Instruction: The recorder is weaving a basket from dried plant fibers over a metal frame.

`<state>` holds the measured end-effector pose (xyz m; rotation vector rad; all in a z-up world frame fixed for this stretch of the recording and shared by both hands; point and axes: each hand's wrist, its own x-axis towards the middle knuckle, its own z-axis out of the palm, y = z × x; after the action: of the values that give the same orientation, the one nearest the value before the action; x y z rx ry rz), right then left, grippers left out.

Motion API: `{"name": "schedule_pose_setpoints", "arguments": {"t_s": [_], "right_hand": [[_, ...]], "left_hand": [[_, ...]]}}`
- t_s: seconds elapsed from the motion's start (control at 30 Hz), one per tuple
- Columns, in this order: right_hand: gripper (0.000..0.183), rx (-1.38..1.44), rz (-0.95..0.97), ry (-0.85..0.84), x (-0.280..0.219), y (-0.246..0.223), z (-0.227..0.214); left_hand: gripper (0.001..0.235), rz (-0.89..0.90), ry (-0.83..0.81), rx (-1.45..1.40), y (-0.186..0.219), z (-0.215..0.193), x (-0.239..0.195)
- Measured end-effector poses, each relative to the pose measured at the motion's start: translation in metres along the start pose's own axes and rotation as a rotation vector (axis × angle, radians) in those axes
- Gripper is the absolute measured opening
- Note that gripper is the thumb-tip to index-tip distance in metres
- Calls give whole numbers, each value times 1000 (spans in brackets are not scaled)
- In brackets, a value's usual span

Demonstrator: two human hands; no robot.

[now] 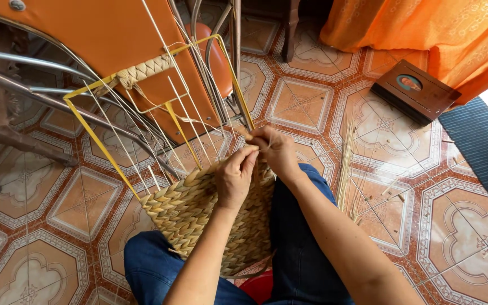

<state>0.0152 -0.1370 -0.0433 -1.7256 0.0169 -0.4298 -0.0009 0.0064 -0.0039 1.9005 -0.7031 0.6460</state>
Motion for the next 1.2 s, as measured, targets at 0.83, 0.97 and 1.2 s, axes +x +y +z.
{"name": "schedule_pose_setpoints", "arguments": {"t_s": [0.83,0.97,1.2], "right_hand": [[8,-127,-199,45,-2,3,9],[11,-177,-183,51,3,8,8],[10,-123,-125,-3,7,5,8]], "left_hand": [[48,-687,-337,-40,-13,-93,-47],[59,-721,-491,-39,-26,-99,-45],[66,-661,-564,-79,-31,-110,-45]]}}
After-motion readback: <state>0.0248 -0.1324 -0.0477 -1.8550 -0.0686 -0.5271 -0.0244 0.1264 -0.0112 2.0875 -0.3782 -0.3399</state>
